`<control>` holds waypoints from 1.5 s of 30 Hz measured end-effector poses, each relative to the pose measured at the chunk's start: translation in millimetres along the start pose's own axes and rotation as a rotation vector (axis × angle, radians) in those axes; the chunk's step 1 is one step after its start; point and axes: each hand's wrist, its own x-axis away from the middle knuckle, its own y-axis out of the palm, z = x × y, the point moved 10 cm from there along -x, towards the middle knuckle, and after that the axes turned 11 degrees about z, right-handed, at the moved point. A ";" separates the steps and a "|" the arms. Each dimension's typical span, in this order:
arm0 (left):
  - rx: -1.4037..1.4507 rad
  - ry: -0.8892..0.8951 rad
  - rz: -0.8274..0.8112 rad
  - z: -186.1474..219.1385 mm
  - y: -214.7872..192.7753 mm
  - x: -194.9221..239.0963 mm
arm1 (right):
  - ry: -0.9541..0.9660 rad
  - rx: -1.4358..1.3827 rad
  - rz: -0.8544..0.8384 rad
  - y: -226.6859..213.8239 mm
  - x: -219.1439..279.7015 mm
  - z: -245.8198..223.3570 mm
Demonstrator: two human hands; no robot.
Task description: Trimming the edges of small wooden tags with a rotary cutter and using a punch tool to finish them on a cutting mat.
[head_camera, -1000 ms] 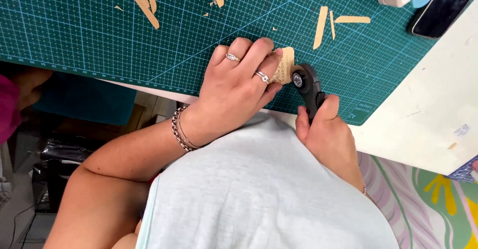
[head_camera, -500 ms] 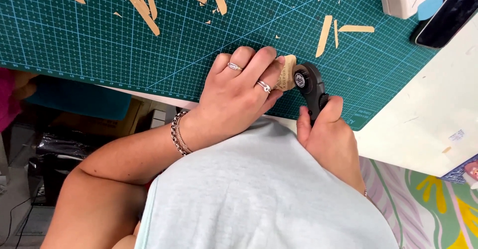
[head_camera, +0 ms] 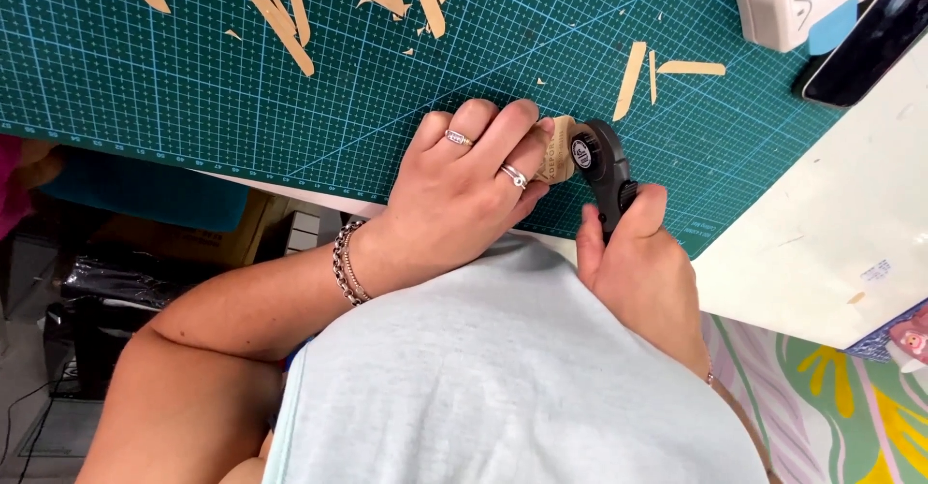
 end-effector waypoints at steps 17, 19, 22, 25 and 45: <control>0.032 0.004 0.039 0.3 -7.4 -0.4 | 0.046 -0.306 0.063 -29.4 -42.4 -23.7; 0.046 0.007 0.010 0.1 -6.5 0.4 | 0.043 -0.373 0.073 -29.9 -41.7 -23.9; 0.076 -0.001 -0.034 -1.0 -3.7 2.7 | 0.053 -0.502 0.088 -26.3 -42.8 -20.5; 0.117 -0.008 -0.051 -1.6 -4.7 1.8 | 0.046 -0.589 0.186 -28.8 -41.8 -10.2; -0.075 -0.031 0.015 4.9 -18.2 -2.4 | 0.093 -0.744 0.538 -21.6 -17.9 32.7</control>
